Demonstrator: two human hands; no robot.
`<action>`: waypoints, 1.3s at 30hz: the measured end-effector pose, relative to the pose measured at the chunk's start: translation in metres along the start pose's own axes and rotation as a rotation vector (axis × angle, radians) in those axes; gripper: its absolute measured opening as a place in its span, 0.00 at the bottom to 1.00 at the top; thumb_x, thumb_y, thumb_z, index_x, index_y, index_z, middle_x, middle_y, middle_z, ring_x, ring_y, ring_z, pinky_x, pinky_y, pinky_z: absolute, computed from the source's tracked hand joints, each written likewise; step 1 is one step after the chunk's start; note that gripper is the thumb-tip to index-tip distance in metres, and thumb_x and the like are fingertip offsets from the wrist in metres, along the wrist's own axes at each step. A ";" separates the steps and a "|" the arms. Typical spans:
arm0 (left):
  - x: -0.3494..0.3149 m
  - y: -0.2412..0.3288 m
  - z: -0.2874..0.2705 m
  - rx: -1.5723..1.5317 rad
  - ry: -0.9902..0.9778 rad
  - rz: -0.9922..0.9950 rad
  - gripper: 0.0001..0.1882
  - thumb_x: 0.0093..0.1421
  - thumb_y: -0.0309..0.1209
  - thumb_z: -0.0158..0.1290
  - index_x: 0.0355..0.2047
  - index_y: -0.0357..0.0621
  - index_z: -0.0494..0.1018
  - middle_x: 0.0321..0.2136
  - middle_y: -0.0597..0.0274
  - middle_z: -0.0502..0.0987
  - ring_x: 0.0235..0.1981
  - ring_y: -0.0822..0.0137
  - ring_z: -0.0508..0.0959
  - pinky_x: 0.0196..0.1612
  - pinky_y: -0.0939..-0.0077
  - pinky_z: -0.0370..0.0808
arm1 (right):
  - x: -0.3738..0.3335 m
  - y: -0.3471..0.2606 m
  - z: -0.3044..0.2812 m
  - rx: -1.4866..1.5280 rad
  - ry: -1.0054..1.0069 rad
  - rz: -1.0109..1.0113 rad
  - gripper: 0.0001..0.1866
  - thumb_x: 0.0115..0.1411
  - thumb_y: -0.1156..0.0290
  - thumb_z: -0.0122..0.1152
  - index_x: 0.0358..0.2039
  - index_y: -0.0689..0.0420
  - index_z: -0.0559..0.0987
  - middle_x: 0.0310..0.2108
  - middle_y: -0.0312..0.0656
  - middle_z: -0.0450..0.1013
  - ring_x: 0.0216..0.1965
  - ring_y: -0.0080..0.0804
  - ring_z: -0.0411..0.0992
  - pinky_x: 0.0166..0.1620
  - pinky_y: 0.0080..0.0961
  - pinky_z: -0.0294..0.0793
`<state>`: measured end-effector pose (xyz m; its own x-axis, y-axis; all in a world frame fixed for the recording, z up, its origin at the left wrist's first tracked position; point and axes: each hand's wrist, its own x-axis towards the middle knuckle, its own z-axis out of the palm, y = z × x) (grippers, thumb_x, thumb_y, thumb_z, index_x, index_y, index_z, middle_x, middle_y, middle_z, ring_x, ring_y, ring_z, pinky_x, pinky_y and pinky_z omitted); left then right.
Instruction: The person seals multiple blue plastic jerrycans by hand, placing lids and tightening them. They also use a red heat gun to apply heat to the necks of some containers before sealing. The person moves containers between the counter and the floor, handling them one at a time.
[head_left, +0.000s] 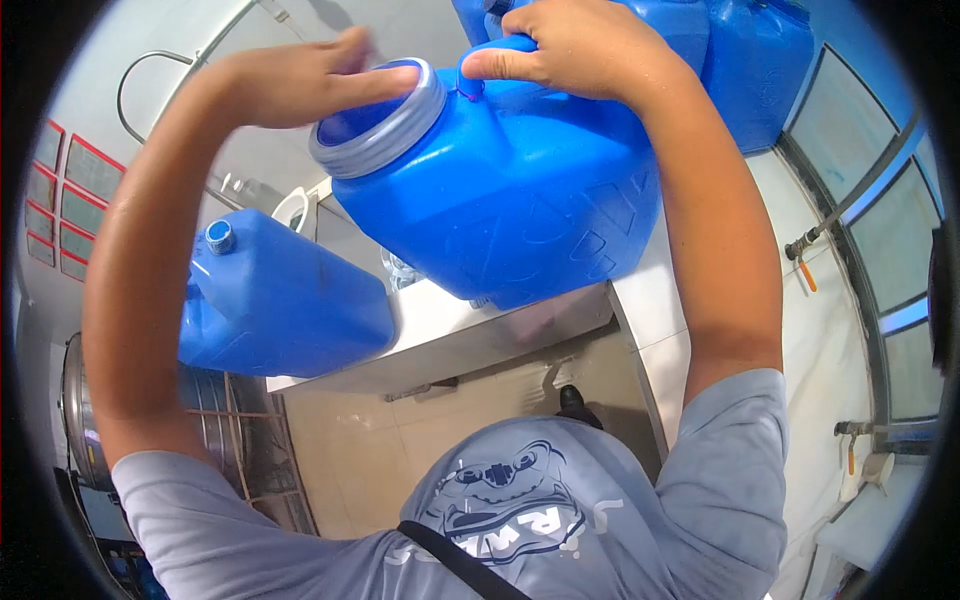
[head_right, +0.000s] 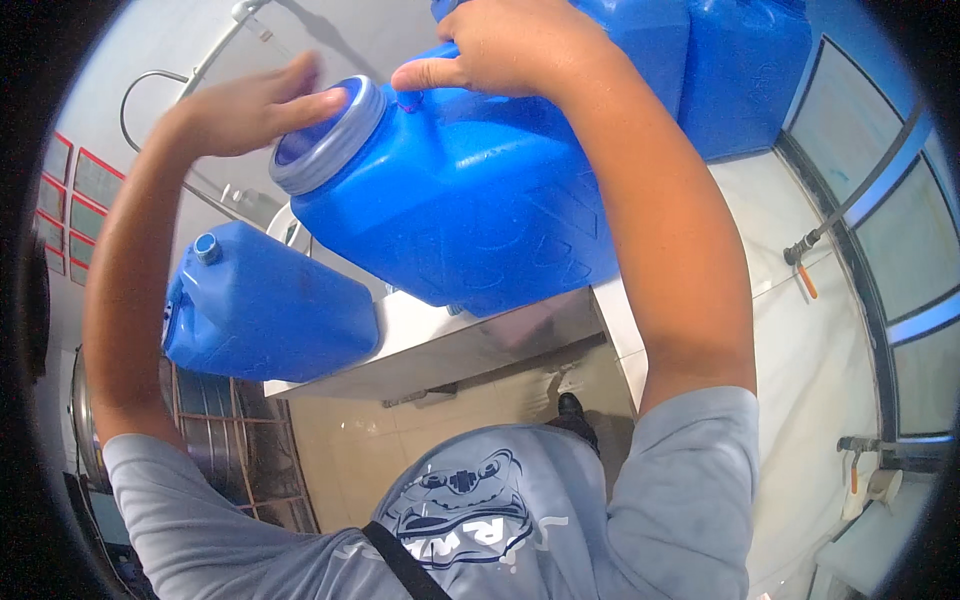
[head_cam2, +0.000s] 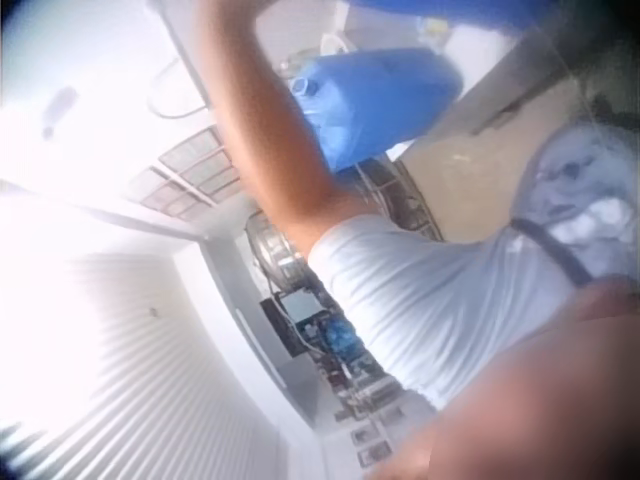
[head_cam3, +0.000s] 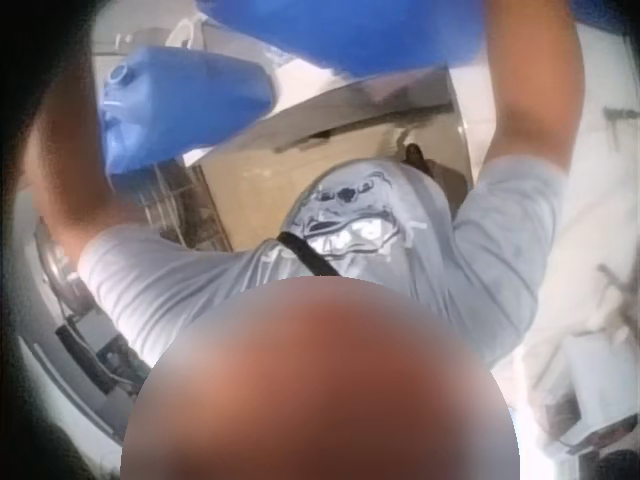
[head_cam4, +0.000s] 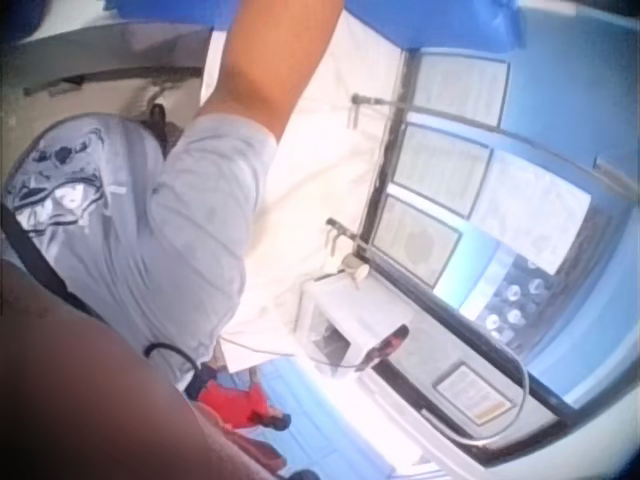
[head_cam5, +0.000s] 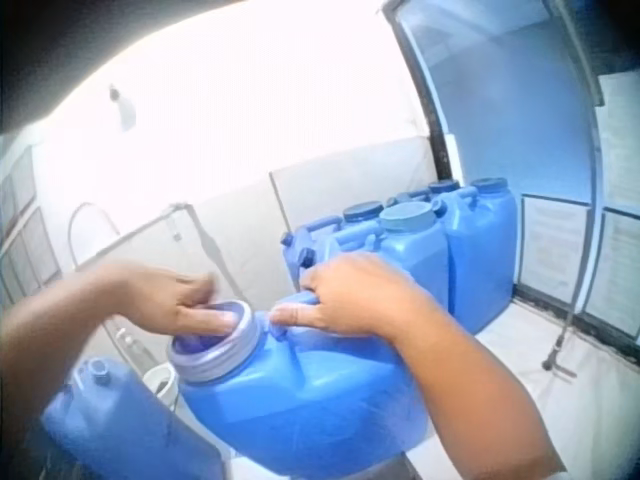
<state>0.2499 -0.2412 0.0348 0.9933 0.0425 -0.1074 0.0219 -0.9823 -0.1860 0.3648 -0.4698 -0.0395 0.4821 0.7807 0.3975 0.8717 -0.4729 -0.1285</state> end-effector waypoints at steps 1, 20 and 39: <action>-0.010 -0.005 -0.017 -0.031 -0.196 -0.209 0.37 0.70 0.65 0.39 0.54 0.43 0.71 0.32 0.49 0.79 0.37 0.63 0.82 0.39 0.63 0.80 | 0.000 0.001 0.000 0.013 0.014 0.010 0.40 0.61 0.30 0.52 0.40 0.61 0.85 0.40 0.57 0.81 0.44 0.54 0.79 0.50 0.45 0.77; -0.030 -0.061 -0.074 -0.172 0.052 -0.167 0.66 0.43 0.50 0.69 0.73 0.34 0.44 0.63 0.19 0.59 0.63 0.33 0.67 0.63 0.46 0.71 | 0.003 0.002 0.002 0.027 -0.018 0.051 0.41 0.62 0.31 0.51 0.42 0.61 0.85 0.42 0.57 0.81 0.45 0.53 0.79 0.50 0.43 0.76; -0.001 -0.051 -0.058 -0.783 0.087 0.464 0.44 0.72 0.62 0.33 0.74 0.40 0.46 0.73 0.39 0.48 0.75 0.49 0.47 0.75 0.47 0.45 | 0.006 -0.001 0.004 0.030 0.026 0.053 0.37 0.62 0.33 0.53 0.38 0.60 0.85 0.38 0.57 0.81 0.42 0.55 0.79 0.48 0.45 0.76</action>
<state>0.2544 -0.2018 0.1007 0.9261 -0.3700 0.0737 -0.3422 -0.7417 0.5769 0.3677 -0.4629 -0.0409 0.5256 0.7439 0.4128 0.8474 -0.5007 -0.1767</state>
